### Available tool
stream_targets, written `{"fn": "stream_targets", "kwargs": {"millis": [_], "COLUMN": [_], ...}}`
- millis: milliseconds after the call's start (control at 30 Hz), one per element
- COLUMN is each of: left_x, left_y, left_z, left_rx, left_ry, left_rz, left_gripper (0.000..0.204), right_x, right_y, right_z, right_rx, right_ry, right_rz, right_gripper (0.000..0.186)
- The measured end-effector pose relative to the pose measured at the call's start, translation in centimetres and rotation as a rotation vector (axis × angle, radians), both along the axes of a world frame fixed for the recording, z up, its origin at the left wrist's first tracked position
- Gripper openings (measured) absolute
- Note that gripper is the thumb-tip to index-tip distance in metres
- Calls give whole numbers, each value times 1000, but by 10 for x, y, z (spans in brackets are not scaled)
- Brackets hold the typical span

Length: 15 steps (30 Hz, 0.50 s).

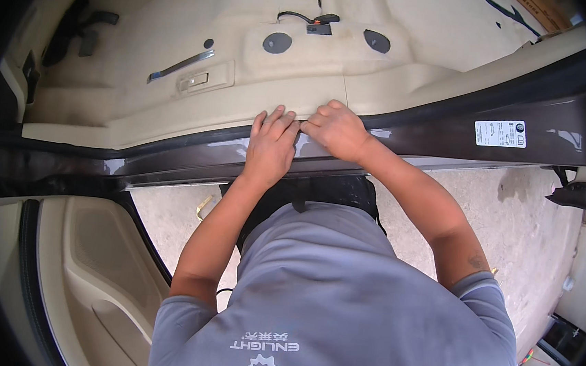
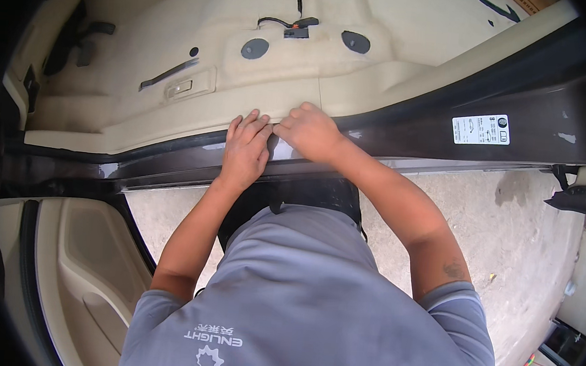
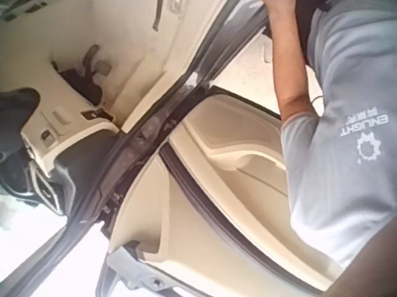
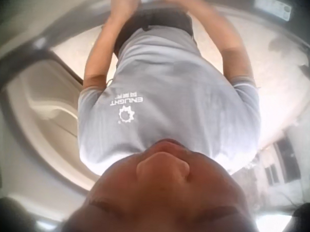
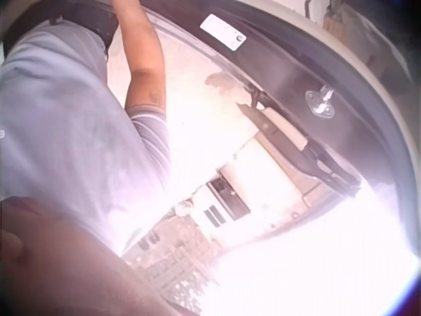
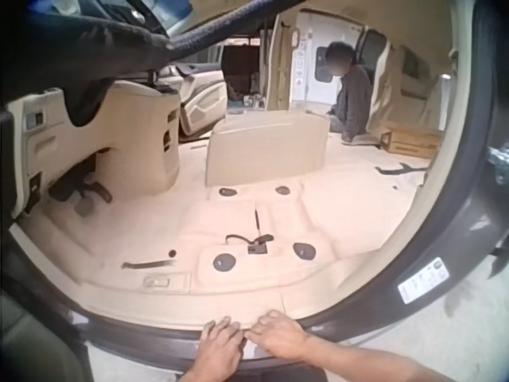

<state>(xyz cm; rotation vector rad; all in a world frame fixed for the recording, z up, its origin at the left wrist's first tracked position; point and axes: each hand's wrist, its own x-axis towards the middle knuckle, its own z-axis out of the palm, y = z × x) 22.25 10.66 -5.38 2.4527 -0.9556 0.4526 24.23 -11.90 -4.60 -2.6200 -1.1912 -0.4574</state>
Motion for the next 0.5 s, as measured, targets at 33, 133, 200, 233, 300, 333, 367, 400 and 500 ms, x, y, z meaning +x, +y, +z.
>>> {"fn": "stream_targets", "kwargs": {"millis": [33, 133, 200, 233, 300, 333, 367, 400, 500], "left_x": [-2, -8, -15, -18, -17, -17, -16, -18, -18], "left_y": [-1, -5, -5, -7, -8, -6, -4, -1, 9], "left_z": [0, 2, -2, -4, -4, -4, -4, -4, 0], "left_rx": [-32, -110, -120, -126, -179, -204, -228, -238, -119], "left_ry": [17, -32, -59, -72, -74, -40, -7, 5, 25], "left_rz": [2, 24, 33, 35, 37, 29, 21, 79, 210], "left_gripper": [43, 35, 29, 26, 23, 27, 31, 37, 55], "right_x": [-1, -7, -7, -5, -1, 1, 2, 3, 7], "right_y": [1, 18, 32, 37, 41, 42, 41, 41, 40], "right_z": [0, 14, 17, 14, 5, 0, -5, -3, 2], "right_rx": [16, 110, 104, 60, 19, 22, 25, -1, -43], "right_ry": [7, -12, -34, -47, -38, -18, 3, 31, 71], "right_rz": [-32, -164, -229, -244, -207, -155, -103, -79, -16], "right_gripper": [22, 24, 23, 21, 19, 18, 17, 15, 13]}}
